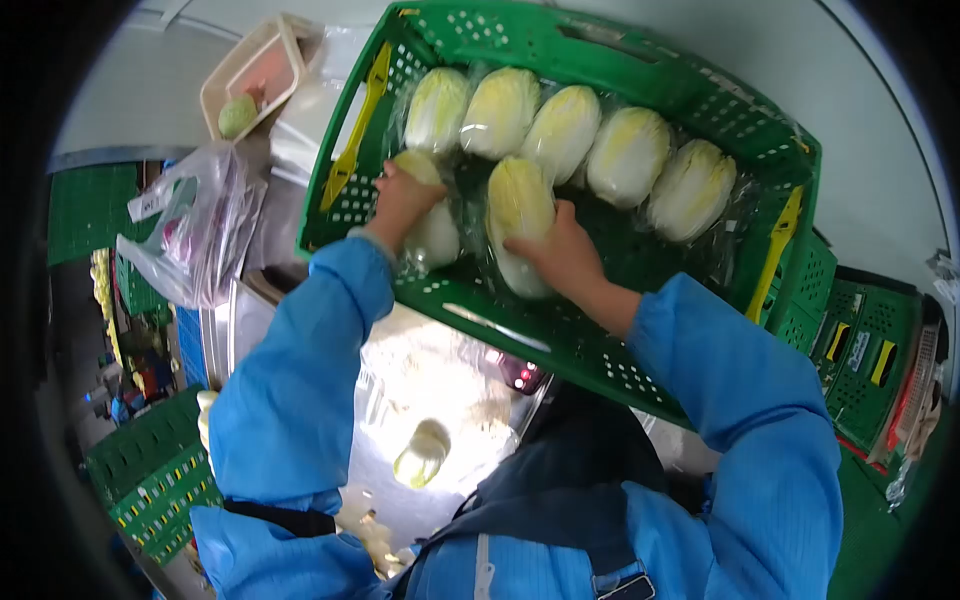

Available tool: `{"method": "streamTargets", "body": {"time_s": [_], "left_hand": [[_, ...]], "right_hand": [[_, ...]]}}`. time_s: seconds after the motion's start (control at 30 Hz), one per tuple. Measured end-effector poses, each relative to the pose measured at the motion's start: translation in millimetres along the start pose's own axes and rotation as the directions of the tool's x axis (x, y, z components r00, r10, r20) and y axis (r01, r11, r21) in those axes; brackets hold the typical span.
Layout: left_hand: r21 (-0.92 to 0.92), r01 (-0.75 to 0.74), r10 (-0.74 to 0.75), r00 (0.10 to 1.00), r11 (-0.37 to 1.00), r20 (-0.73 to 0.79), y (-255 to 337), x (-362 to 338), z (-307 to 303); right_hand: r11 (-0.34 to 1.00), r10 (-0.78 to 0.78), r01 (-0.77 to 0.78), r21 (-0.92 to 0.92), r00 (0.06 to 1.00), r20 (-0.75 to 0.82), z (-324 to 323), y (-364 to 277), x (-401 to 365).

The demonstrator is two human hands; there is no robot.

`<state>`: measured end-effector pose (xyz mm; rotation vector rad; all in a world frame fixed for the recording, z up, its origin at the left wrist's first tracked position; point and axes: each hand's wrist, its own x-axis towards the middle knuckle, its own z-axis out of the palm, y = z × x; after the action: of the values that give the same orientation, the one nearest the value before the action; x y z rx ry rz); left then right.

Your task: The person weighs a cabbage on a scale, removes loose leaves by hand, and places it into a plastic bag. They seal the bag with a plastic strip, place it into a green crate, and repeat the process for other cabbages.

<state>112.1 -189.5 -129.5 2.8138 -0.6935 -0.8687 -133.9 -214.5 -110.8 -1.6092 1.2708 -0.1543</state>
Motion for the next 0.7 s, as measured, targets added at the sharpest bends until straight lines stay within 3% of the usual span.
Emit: {"method": "streamTargets", "body": {"time_s": [0.07, 0.17, 0.2, 0.27, 0.3, 0.33, 0.37, 0.4, 0.43, 0.47, 0.5, 0.53, 0.57, 0.6, 0.63, 0.67, 0.7], "left_hand": [[0.08, -0.083, 0.079, 0.996, 0.993, 0.049, -7, 21, 5], [0.14, -0.228, 0.203, 0.963, 0.963, 0.175, -20, 46, -9], [0.138, -0.26, 0.224, 0.947, 0.956, 0.229, -28, 46, -17], [0.142, -0.294, 0.279, 0.953, 0.945, 0.114, -30, -20, -54], [-0.012, -0.537, 0.537, 0.844, 0.844, -0.005, -36, -52, -78], [-0.124, -0.742, 0.726, 0.67, 0.659, -0.156, -50, -85, -97], [-0.394, -0.727, 0.717, 0.666, 0.562, -0.207, -67, -120, -109], [-0.413, -0.676, 0.651, 0.725, 0.611, -0.224, -90, -155, -122], [-0.403, -0.605, 0.548, 0.795, 0.687, -0.259, -121, -183, -124], [-0.398, -0.522, 0.437, 0.852, 0.754, -0.289, -156, -211, -120], [-0.343, -0.425, 0.299, 0.883, 0.838, -0.362, -200, -233, -99], [-0.233, -0.311, 0.21, 0.903, 0.921, -0.375, -243, -254, -75], [-0.291, -0.201, 0.125, 0.958, 0.935, -0.259, -284, -277, -48], [-0.243, -0.134, 0.089, 0.978, 0.961, -0.188, -317, -298, -15], [-0.088, -0.261, 0.236, 0.945, 0.961, -0.227, -349, -316, 20], [-0.062, -0.248, 0.234, 0.956, 0.967, -0.177, -364, -330, 46], [0.031, -0.158, 0.161, 0.979, 0.987, -0.126, -368, -342, 67]], "right_hand": [[0.996, 0.002, -0.005, 0.086, 1.0, 0.03, 25, 1, 19], [0.936, -0.207, 0.165, 0.311, 0.972, 0.109, 80, 36, 74], [0.948, -0.265, 0.238, 0.212, 0.958, 0.109, 84, 35, 82], [0.927, -0.374, 0.376, 0.011, 0.917, 0.137, 89, 41, 86], [0.747, -0.1, 0.331, -0.577, 0.913, 0.395, 30, -32, 65], [0.541, -0.188, 0.454, -0.708, 0.886, 0.425, 15, -48, 59], [0.444, -0.333, 0.51, -0.737, 0.857, 0.393, 6, -60, 53], [0.39, -0.36, 0.5, -0.773, 0.856, 0.371, -4, -83, 42], [0.467, -0.569, 0.586, -0.662, 0.772, 0.282, -10, -93, 26], [0.531, -0.703, 0.703, -0.474, 0.677, 0.216, -12, -111, -9], [0.49, -0.808, 0.804, -0.338, 0.564, 0.171, -7, -122, -47], [0.429, -0.849, 0.879, -0.209, 0.471, 0.239, 1, -126, -85], [0.25, -0.891, 0.964, -0.087, 0.264, 0.37, 13, -114, -107], [0.187, -0.865, 0.982, -0.01, 0.17, 0.473, 35, -93, -134], [0.142, -0.686, 0.989, -0.032, 0.122, 0.717, 52, -64, -158], [0.163, -0.406, 0.986, -0.03, 0.095, 0.909, 72, -45, -172], [0.027, -0.474, 0.997, -0.074, 0.078, 0.877, 92, -4, -182]]}}
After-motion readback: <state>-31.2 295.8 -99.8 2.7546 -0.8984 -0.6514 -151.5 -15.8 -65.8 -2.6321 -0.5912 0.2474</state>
